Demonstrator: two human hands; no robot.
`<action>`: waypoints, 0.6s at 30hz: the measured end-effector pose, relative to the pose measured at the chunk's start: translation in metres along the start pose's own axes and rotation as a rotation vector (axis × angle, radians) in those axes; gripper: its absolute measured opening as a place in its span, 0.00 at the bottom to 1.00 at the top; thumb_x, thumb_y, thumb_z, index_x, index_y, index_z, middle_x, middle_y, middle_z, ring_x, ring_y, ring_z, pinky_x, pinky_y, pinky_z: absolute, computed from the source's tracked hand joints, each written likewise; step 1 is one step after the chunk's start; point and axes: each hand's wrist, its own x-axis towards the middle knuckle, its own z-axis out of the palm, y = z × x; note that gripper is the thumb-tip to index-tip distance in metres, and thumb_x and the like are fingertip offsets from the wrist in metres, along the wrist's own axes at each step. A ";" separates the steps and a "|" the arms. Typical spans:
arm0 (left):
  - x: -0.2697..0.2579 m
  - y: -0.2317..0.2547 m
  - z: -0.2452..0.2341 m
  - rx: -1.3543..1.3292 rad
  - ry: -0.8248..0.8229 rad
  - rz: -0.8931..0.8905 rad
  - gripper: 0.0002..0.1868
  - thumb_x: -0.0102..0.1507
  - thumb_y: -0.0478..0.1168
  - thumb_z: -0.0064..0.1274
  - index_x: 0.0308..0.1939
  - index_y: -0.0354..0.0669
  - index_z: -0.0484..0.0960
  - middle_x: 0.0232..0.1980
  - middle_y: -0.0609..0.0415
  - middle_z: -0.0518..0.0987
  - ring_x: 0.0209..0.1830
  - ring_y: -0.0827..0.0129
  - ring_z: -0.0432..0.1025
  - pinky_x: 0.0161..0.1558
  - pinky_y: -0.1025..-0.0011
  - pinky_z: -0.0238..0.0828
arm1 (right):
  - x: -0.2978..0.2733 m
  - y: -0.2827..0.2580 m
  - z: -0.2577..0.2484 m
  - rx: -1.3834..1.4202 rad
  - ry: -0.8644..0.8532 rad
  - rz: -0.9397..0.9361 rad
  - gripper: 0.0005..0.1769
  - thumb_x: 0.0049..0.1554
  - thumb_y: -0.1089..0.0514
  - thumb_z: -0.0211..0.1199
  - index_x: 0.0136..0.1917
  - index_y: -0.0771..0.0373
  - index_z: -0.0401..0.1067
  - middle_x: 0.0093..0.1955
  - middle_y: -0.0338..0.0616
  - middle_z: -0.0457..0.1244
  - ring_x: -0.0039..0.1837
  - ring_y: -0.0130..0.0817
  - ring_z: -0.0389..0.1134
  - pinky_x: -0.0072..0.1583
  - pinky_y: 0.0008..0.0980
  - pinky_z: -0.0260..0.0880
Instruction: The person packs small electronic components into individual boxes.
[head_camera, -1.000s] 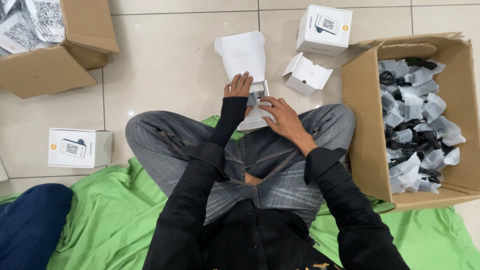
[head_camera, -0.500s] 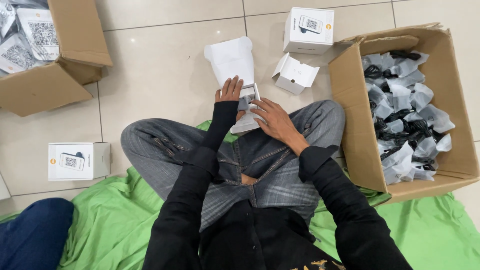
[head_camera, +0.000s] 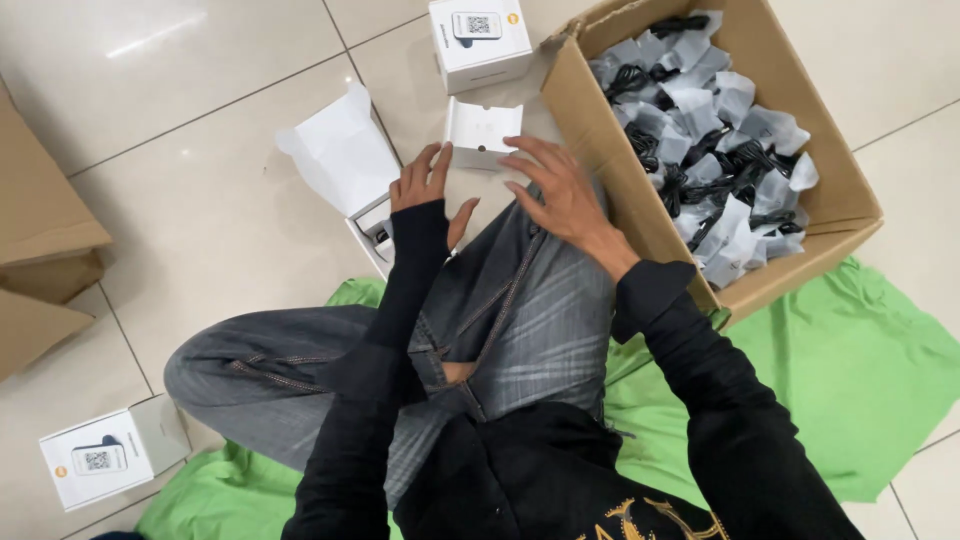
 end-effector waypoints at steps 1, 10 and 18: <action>0.009 0.006 0.009 -0.053 0.011 0.021 0.48 0.57 0.50 0.69 0.77 0.43 0.63 0.75 0.48 0.66 0.72 0.52 0.62 0.66 0.54 0.59 | 0.000 0.003 -0.009 -0.001 0.042 0.036 0.19 0.62 0.59 0.65 0.66 0.57 0.72 0.74 0.42 0.60 0.75 0.47 0.61 0.73 0.47 0.60; 0.059 -0.035 0.109 -0.016 0.081 -0.034 0.61 0.48 0.48 0.71 0.77 0.34 0.51 0.77 0.30 0.57 0.75 0.40 0.55 0.69 0.47 0.50 | 0.008 0.085 0.036 -0.087 0.088 0.146 0.49 0.55 0.56 0.71 0.81 0.67 0.48 0.81 0.60 0.49 0.77 0.60 0.55 0.73 0.50 0.56; 0.050 -0.071 0.133 -0.312 0.016 -0.152 0.62 0.50 0.41 0.68 0.81 0.35 0.46 0.65 0.38 0.67 0.60 0.47 0.70 0.60 0.57 0.70 | 0.032 0.130 0.069 0.339 -0.106 0.415 0.57 0.50 0.70 0.67 0.85 0.63 0.41 0.81 0.57 0.49 0.62 0.49 0.68 0.62 0.39 0.70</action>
